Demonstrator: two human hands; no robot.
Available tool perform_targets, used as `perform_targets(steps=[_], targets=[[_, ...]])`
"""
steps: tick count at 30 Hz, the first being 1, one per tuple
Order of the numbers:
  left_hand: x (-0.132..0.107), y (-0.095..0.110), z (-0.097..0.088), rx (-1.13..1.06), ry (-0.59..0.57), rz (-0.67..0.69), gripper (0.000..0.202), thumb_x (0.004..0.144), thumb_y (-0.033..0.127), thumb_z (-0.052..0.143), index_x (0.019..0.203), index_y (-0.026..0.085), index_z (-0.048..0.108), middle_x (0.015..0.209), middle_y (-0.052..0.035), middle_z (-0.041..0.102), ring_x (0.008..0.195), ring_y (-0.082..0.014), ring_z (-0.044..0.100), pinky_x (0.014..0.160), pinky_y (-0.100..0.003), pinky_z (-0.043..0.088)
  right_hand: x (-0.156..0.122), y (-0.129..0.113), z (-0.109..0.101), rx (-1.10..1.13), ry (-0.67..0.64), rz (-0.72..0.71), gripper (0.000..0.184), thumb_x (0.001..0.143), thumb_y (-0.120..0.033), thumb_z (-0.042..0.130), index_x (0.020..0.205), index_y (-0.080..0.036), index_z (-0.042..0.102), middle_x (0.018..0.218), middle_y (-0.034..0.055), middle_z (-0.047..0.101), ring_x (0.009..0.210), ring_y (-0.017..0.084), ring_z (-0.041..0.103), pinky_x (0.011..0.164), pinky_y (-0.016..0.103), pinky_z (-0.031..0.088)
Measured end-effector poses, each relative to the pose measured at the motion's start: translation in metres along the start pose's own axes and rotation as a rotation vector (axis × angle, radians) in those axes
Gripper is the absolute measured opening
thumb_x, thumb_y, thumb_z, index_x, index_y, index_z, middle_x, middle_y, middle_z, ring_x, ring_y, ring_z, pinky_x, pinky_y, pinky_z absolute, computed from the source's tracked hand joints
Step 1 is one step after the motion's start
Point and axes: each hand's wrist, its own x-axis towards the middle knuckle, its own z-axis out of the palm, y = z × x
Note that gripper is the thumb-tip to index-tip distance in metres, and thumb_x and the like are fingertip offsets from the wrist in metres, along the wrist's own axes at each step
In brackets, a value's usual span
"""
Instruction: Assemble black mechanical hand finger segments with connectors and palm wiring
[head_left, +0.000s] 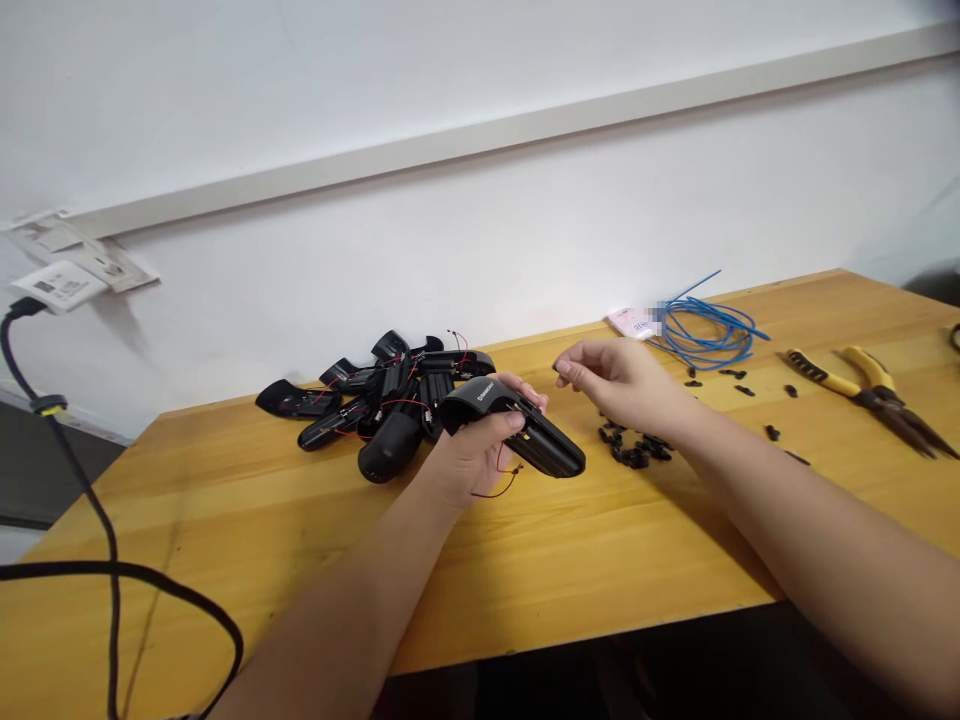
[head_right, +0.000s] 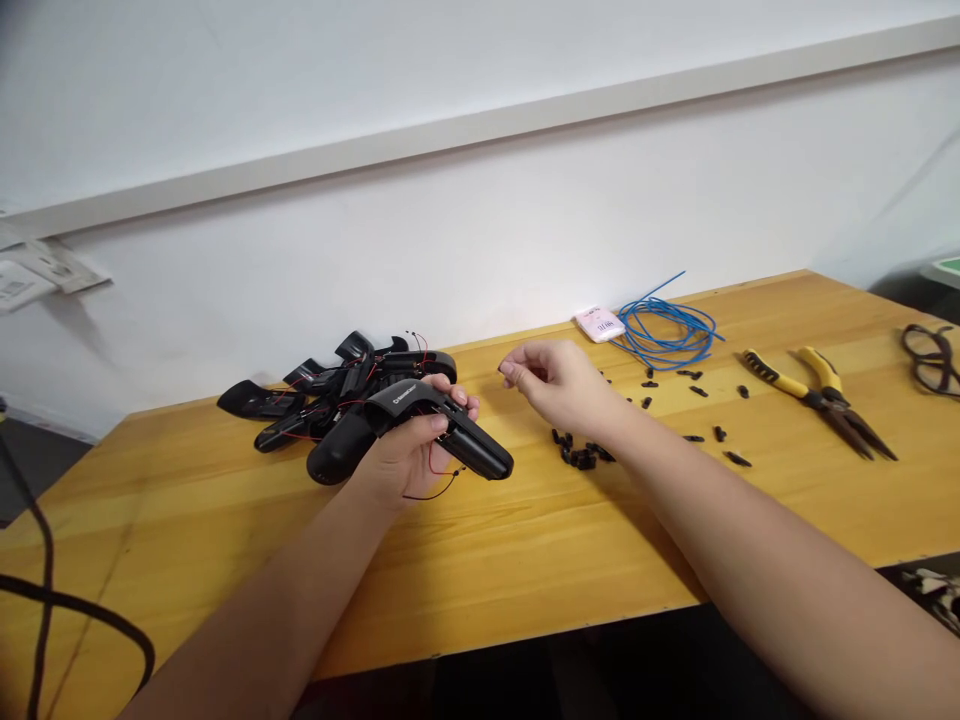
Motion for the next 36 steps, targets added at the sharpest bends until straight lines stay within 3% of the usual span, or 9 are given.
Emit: perform_targets(steps=[3, 8, 12, 15, 17, 20, 24, 32, 36], targets=[[0.002, -0.001, -0.002, 0.041, -0.010, 0.034, 0.025, 0.074, 0.021, 0.087, 0.096, 0.027, 0.076, 0.096, 0.0028, 0.072, 0.101, -0.0112, 0.068, 0.097, -0.023, 0.055, -0.008, -0.009, 0.001, 0.212, 0.000, -0.020, 0.048, 0.095, -0.060, 0.059, 0.100, -0.014, 0.072, 0.091, 0.0100, 0.074, 0.075, 0.016, 0.063, 0.067, 0.030, 0.047], [0.006, -0.003, -0.012, 0.103, 0.060, 0.034, 0.030, 0.070, 0.034, 0.092, 0.095, 0.028, 0.076, 0.093, 0.0037, 0.074, 0.090, -0.0108, 0.068, 0.085, -0.022, 0.058, -0.016, -0.018, 0.004, 0.567, -0.125, 0.039, 0.042, 0.079, -0.054, 0.083, 0.099, -0.017, 0.078, 0.086, 0.0062, 0.073, 0.075, 0.014, 0.061, 0.072, 0.030, 0.049], [0.008, -0.003, -0.016, 0.266, 0.163, 0.158, 0.032, 0.070, 0.039, 0.092, 0.093, 0.026, 0.074, 0.097, 0.0010, 0.075, 0.091, -0.0156, 0.070, 0.086, -0.030, 0.059, -0.024, -0.027, 0.019, 0.653, -0.234, 0.115, 0.040, 0.086, -0.055, 0.075, 0.089, -0.015, 0.073, 0.087, 0.0067, 0.070, 0.077, 0.015, 0.061, 0.075, 0.030, 0.052], [0.009, -0.005, -0.016, 0.546, 0.301, 0.303, 0.028, 0.078, 0.038, 0.086, 0.100, 0.023, 0.074, 0.100, -0.0027, 0.077, 0.095, -0.0188, 0.071, 0.092, -0.035, 0.059, -0.029, -0.029, 0.039, 0.662, -0.156, 0.204, 0.033, 0.098, -0.050, 0.055, 0.096, -0.017, 0.060, 0.096, 0.0079, 0.066, 0.084, 0.017, 0.065, 0.074, 0.031, 0.058], [0.010, -0.007, -0.015, 0.695, 0.374, 0.383, 0.027, 0.083, 0.037, 0.082, 0.102, 0.021, 0.075, 0.102, -0.0045, 0.077, 0.098, -0.0207, 0.072, 0.096, -0.038, 0.059, -0.029, -0.028, 0.050, 0.634, -0.118, 0.218, 0.026, 0.102, -0.043, 0.042, 0.099, -0.019, 0.052, 0.099, 0.0092, 0.064, 0.084, 0.019, 0.068, 0.066, 0.034, 0.060], [0.011, -0.009, -0.015, 0.840, 0.431, 0.428, 0.026, 0.085, 0.037, 0.080, 0.104, 0.020, 0.075, 0.105, -0.0052, 0.077, 0.100, -0.0209, 0.071, 0.098, -0.038, 0.057, -0.024, -0.022, 0.053, 0.503, -0.042, 0.169, 0.026, 0.104, -0.043, 0.037, 0.095, -0.020, 0.046, 0.087, 0.0051, 0.057, 0.069, 0.018, 0.063, 0.056, 0.032, 0.056], [0.012, -0.008, -0.012, 0.972, 0.505, 0.490, 0.034, 0.084, 0.034, 0.082, 0.112, 0.021, 0.070, 0.111, -0.0050, 0.075, 0.105, -0.0204, 0.069, 0.101, -0.037, 0.054, -0.019, -0.013, 0.043, 0.258, 0.122, 0.008, 0.026, 0.107, -0.043, 0.036, 0.094, -0.022, 0.043, 0.082, 0.0030, 0.054, 0.067, 0.016, 0.055, 0.060, 0.030, 0.047], [0.002, 0.003, -0.007, 1.012, 0.344, 0.497, 0.035, 0.085, 0.030, 0.079, 0.117, 0.021, 0.068, 0.113, -0.0062, 0.074, 0.102, -0.0207, 0.070, 0.096, -0.034, 0.055, -0.019, -0.006, 0.029, -0.055, 0.246, -0.315, 0.007, 0.105, -0.024, 0.038, 0.108, -0.020, 0.043, 0.087, 0.0060, 0.063, 0.066, 0.017, 0.056, 0.063, 0.030, 0.041], [0.001, 0.005, -0.010, 1.128, 0.373, 0.517, 0.026, 0.085, 0.028, 0.079, 0.110, 0.020, 0.073, 0.111, -0.0074, 0.075, 0.100, -0.0216, 0.072, 0.092, -0.034, 0.057, -0.019, 0.000, 0.023, -0.154, 0.274, -0.455, 0.008, 0.103, -0.021, 0.042, 0.109, -0.020, 0.048, 0.094, 0.0086, 0.067, 0.076, 0.019, 0.062, 0.068, 0.031, 0.045]])
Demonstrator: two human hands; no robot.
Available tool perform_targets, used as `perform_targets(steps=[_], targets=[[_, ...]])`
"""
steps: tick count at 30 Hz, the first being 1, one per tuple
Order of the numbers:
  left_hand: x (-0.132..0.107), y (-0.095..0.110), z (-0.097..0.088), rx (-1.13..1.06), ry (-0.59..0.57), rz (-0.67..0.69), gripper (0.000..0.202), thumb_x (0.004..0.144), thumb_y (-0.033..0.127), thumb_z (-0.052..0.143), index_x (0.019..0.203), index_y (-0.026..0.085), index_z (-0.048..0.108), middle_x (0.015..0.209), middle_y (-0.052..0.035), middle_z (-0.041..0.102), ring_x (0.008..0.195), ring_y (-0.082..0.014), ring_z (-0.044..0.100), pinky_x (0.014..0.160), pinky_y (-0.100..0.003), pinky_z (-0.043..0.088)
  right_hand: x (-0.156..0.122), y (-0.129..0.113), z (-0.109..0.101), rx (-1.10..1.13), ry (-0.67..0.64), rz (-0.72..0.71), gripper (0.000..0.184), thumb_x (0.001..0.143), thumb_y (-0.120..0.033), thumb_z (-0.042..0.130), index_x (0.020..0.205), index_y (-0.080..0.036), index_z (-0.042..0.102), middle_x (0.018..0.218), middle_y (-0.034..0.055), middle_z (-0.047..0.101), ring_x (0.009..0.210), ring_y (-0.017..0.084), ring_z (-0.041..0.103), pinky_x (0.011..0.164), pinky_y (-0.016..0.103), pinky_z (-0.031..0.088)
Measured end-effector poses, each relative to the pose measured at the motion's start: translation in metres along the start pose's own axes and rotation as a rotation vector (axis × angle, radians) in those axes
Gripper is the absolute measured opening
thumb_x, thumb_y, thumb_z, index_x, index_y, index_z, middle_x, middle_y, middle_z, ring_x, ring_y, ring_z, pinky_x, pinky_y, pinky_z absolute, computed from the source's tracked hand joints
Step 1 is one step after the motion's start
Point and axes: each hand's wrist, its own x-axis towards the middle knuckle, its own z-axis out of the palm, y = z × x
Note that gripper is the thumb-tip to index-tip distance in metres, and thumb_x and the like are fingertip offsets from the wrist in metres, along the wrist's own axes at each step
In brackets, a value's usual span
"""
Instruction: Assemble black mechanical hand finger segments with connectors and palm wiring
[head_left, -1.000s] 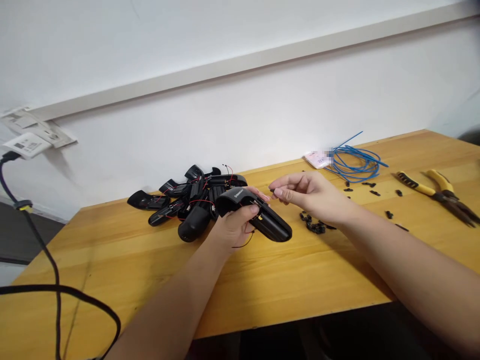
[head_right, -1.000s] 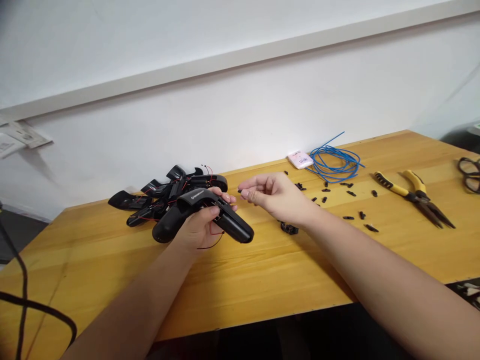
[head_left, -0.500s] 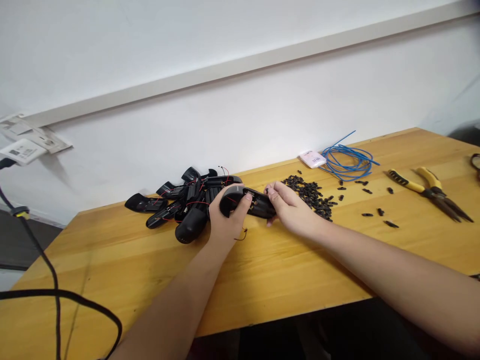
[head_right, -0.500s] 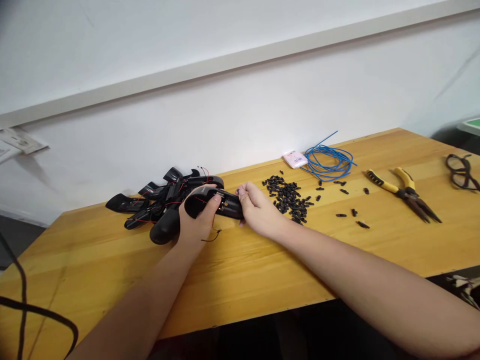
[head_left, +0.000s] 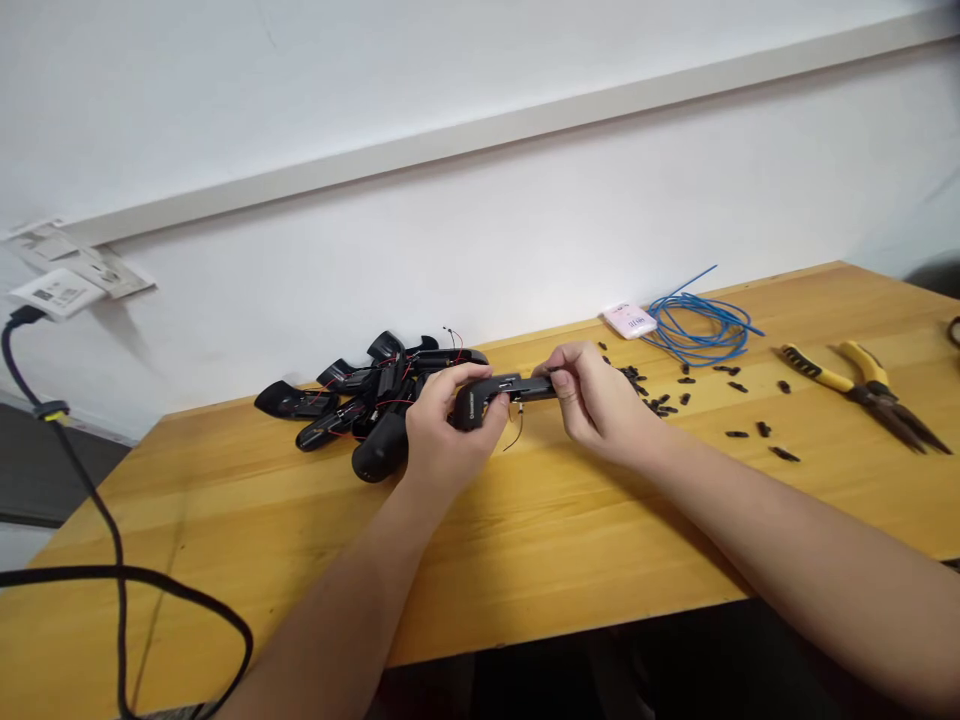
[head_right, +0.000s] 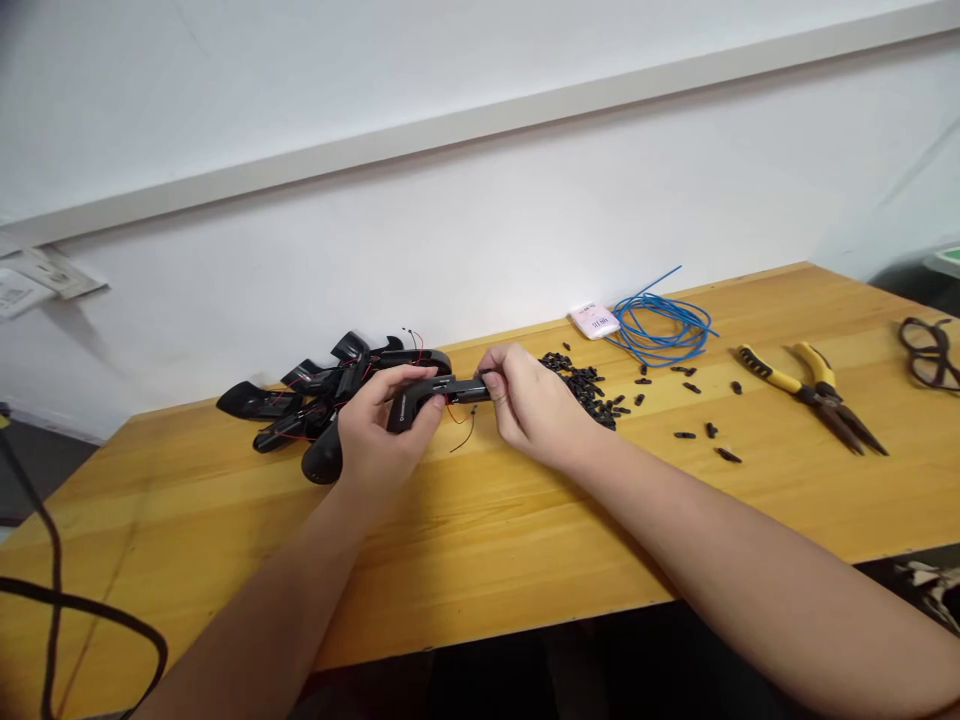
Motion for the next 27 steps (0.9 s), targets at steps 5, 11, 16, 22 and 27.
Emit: perform_targets(steps=[5, 11, 16, 22, 27], targets=[[0.002, -0.003, -0.001, 0.032, -0.033, 0.196, 0.023, 0.090, 0.023, 0.075, 0.113, 0.024, 0.075, 0.111, -0.0042, 0.077, 0.105, -0.0202, 0.071, 0.101, -0.037, 0.055, -0.003, 0.000, -0.006, -0.031, 0.061, -0.132, 0.011, 0.102, -0.017, 0.049, 0.110, -0.021, 0.056, 0.094, 0.0070, 0.067, 0.083, 0.019, 0.063, 0.073, 0.032, 0.048], [0.007, -0.005, -0.009, 0.006, -0.058, 0.402, 0.033, 0.090, 0.017, 0.075, 0.122, 0.026, 0.073, 0.121, -0.0063, 0.076, 0.116, -0.0223, 0.070, 0.106, -0.041, 0.056, 0.000, -0.013, -0.015, 0.039, 0.185, -0.345, 0.026, 0.094, -0.007, 0.060, 0.115, -0.023, 0.063, 0.101, 0.0070, 0.072, 0.091, 0.020, 0.067, 0.085, 0.039, 0.053], [0.010, -0.006, -0.011, 0.069, -0.019, 0.534, 0.036, 0.089, 0.014, 0.075, 0.122, 0.028, 0.072, 0.122, -0.0057, 0.076, 0.115, -0.0226, 0.071, 0.104, -0.044, 0.057, 0.001, -0.019, -0.015, 0.035, 0.279, -0.256, 0.025, 0.094, -0.009, 0.064, 0.111, -0.026, 0.071, 0.104, 0.0091, 0.072, 0.094, 0.023, 0.068, 0.082, 0.043, 0.055], [0.009, -0.003, -0.011, 0.097, -0.041, 0.562, 0.037, 0.088, 0.013, 0.074, 0.121, 0.029, 0.073, 0.119, -0.0050, 0.077, 0.110, -0.0211, 0.071, 0.102, -0.042, 0.057, -0.005, -0.023, -0.011, 0.215, 0.292, -0.176, 0.031, 0.095, -0.008, 0.066, 0.117, -0.028, 0.074, 0.097, 0.0055, 0.072, 0.085, 0.018, 0.067, 0.075, 0.038, 0.056], [0.009, -0.001, -0.011, 0.109, -0.067, 0.575, 0.038, 0.088, 0.012, 0.074, 0.121, 0.031, 0.074, 0.118, -0.0040, 0.078, 0.108, -0.0212, 0.071, 0.102, -0.042, 0.057, -0.009, -0.024, -0.008, 0.350, 0.198, -0.005, 0.034, 0.098, -0.016, 0.067, 0.129, -0.029, 0.069, 0.100, 0.0046, 0.073, 0.089, 0.018, 0.069, 0.079, 0.037, 0.058]])
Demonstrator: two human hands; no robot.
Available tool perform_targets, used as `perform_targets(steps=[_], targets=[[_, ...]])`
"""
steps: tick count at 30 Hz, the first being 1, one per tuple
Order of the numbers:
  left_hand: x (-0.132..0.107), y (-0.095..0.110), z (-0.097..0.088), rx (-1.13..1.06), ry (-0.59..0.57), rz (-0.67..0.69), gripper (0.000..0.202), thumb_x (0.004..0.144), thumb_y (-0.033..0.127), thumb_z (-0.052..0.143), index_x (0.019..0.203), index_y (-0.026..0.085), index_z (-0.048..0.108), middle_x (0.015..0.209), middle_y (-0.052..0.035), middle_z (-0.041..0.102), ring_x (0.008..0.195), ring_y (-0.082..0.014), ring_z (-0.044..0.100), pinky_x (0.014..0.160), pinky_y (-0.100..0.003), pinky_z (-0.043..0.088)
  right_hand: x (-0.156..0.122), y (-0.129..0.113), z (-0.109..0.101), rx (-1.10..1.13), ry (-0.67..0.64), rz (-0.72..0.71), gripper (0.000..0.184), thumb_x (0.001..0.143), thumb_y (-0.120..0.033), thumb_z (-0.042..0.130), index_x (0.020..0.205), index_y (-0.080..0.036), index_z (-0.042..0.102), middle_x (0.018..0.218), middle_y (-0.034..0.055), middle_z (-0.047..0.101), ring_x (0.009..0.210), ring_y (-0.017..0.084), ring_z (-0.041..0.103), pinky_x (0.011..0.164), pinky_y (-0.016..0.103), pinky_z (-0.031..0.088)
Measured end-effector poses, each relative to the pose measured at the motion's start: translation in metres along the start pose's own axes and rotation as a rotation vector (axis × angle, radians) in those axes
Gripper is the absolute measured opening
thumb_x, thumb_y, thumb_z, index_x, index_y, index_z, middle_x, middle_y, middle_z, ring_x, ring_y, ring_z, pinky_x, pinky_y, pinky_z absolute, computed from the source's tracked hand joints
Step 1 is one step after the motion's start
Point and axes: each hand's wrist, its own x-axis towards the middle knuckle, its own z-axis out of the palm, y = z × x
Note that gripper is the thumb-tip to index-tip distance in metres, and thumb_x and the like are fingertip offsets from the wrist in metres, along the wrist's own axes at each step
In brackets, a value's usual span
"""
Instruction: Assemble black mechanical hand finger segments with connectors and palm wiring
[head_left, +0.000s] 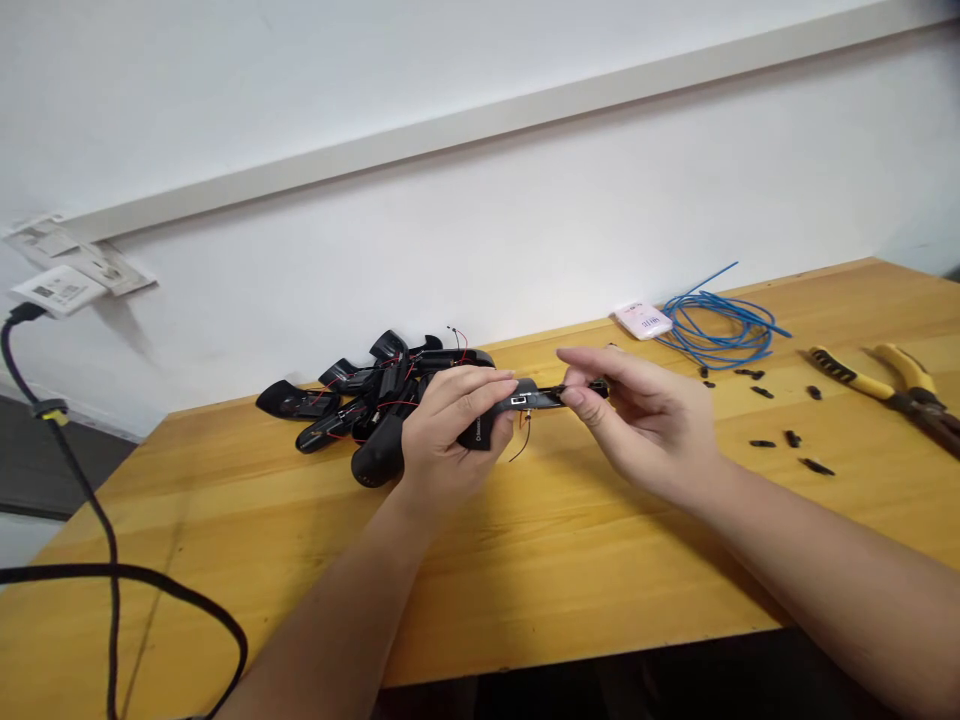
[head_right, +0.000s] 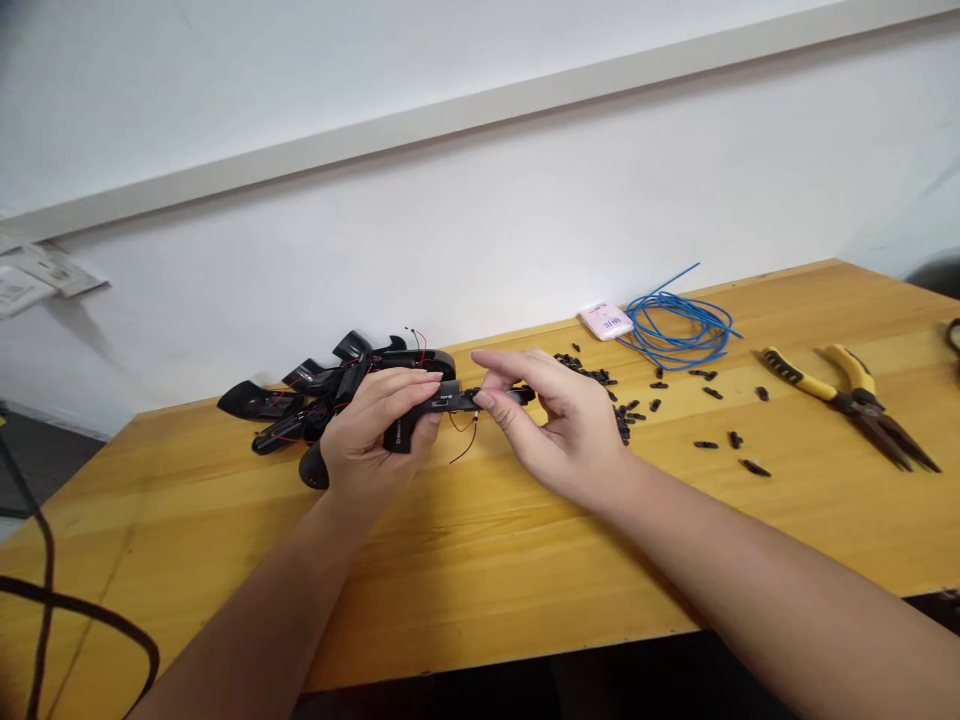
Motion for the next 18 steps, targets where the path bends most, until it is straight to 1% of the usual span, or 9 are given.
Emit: perform_targets(steps=[2, 4, 5, 10, 15, 18], targets=[[0.0001, -0.0005, -0.0001, 0.002, -0.005, -0.001, 0.036, 0.088, 0.013, 0.074, 0.120, 0.031, 0.074, 0.117, -0.0039, 0.078, 0.108, -0.0213, 0.072, 0.101, -0.042, 0.058, 0.0001, -0.0008, -0.0001, 0.004, -0.009, 0.053, 0.024, 0.098, -0.020, 0.069, 0.121, -0.027, 0.071, 0.101, 0.0047, 0.074, 0.090, 0.018, 0.070, 0.080, 0.037, 0.059], [-0.0001, -0.0015, -0.0001, -0.007, -0.011, -0.002, 0.036, 0.088, 0.013, 0.074, 0.119, 0.030, 0.074, 0.118, -0.0046, 0.078, 0.109, -0.0214, 0.071, 0.102, -0.042, 0.057, 0.0014, -0.0022, -0.0005, -0.012, -0.026, 0.047, 0.014, 0.097, -0.020, 0.070, 0.109, -0.025, 0.073, 0.099, 0.0048, 0.075, 0.088, 0.018, 0.071, 0.078, 0.036, 0.059], [-0.0002, -0.0021, 0.0000, -0.015, -0.017, -0.004, 0.036, 0.088, 0.013, 0.074, 0.120, 0.029, 0.074, 0.119, -0.0051, 0.077, 0.110, -0.0215, 0.071, 0.103, -0.041, 0.057, 0.0022, -0.0029, -0.0006, -0.017, -0.037, 0.032, 0.011, 0.097, -0.019, 0.070, 0.107, -0.024, 0.073, 0.099, 0.0047, 0.075, 0.088, 0.018, 0.070, 0.078, 0.036, 0.059], [-0.0014, -0.0024, 0.0002, -0.031, -0.040, -0.015, 0.040, 0.089, 0.009, 0.071, 0.125, 0.028, 0.072, 0.120, -0.0061, 0.076, 0.113, -0.0206, 0.070, 0.105, -0.040, 0.056, 0.0041, -0.0033, -0.0008, -0.017, -0.055, -0.044, 0.018, 0.096, -0.011, 0.068, 0.108, -0.024, 0.070, 0.099, 0.0029, 0.074, 0.089, 0.016, 0.068, 0.079, 0.034, 0.057], [-0.0014, -0.0005, 0.0004, -0.013, -0.009, -0.004, 0.040, 0.087, 0.009, 0.072, 0.121, 0.028, 0.074, 0.117, -0.0045, 0.077, 0.108, -0.0207, 0.071, 0.101, -0.039, 0.058, 0.0046, -0.0042, -0.0018, -0.006, -0.070, -0.109, 0.023, 0.094, -0.005, 0.068, 0.109, -0.023, 0.069, 0.097, 0.0020, 0.073, 0.090, 0.015, 0.067, 0.081, 0.033, 0.055], [-0.0014, 0.0008, 0.0002, -0.011, 0.001, -0.004, 0.039, 0.086, 0.007, 0.072, 0.119, 0.026, 0.074, 0.115, -0.0053, 0.078, 0.108, -0.0202, 0.071, 0.101, -0.038, 0.058, 0.0052, -0.0064, -0.0025, -0.001, -0.087, -0.118, 0.024, 0.093, -0.004, 0.068, 0.108, -0.023, 0.070, 0.097, 0.0022, 0.072, 0.091, 0.015, 0.067, 0.082, 0.034, 0.055]])
